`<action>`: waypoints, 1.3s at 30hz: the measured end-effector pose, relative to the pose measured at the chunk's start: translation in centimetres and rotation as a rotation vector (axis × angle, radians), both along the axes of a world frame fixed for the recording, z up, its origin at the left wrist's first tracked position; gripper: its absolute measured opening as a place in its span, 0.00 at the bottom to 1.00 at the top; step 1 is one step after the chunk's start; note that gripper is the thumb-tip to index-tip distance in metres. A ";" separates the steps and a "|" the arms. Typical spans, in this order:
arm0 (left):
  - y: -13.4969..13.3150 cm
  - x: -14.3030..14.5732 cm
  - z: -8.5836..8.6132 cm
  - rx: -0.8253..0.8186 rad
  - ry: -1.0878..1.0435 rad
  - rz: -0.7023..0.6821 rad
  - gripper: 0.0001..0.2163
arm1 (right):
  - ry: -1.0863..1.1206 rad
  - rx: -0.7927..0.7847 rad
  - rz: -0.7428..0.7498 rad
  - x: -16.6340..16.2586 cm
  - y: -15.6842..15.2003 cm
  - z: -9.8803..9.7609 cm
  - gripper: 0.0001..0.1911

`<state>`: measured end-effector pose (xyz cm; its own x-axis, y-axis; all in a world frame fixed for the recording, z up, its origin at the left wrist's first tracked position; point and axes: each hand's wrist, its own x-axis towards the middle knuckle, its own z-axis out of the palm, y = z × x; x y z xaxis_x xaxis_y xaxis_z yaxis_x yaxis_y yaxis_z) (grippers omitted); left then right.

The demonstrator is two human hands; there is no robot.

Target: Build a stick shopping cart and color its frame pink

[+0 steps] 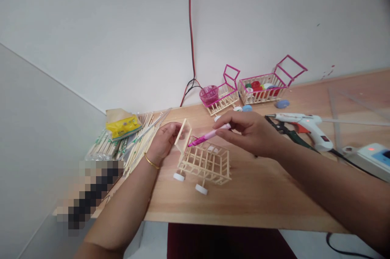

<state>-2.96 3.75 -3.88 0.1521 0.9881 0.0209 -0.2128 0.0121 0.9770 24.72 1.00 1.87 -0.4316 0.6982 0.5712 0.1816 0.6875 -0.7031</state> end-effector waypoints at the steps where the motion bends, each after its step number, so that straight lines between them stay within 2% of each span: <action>1: -0.1 0.1 0.1 0.009 0.004 0.001 0.11 | 0.000 0.008 -0.025 0.0 0.1 -0.1 0.04; 4: -0.1 0.2 0.2 0.033 0.000 -0.005 0.11 | 0.010 0.015 -0.047 0.1 0.2 0.0 0.03; 8: -0.1 0.1 0.1 -0.011 -0.010 -0.027 0.13 | 0.002 -0.001 0.012 -0.1 -0.1 0.1 0.03; 14: -0.2 0.1 0.2 0.010 0.015 -0.001 0.14 | 0.015 0.014 -0.122 0.1 0.5 -0.2 0.03; 20: -0.3 0.3 0.4 0.014 0.019 -0.005 0.15 | 0.002 0.015 -0.054 -0.1 0.5 -0.7 0.03; 39: -0.3 0.2 0.3 0.027 0.012 -0.021 0.14 | 0.009 0.066 -0.110 -0.2 0.3 -0.4 0.03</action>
<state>-2.76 3.44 -3.59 0.1729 0.9839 0.0457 -0.2006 -0.0103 0.9796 24.56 1.32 1.51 -0.3491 0.7015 0.6213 0.2521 0.7089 -0.6587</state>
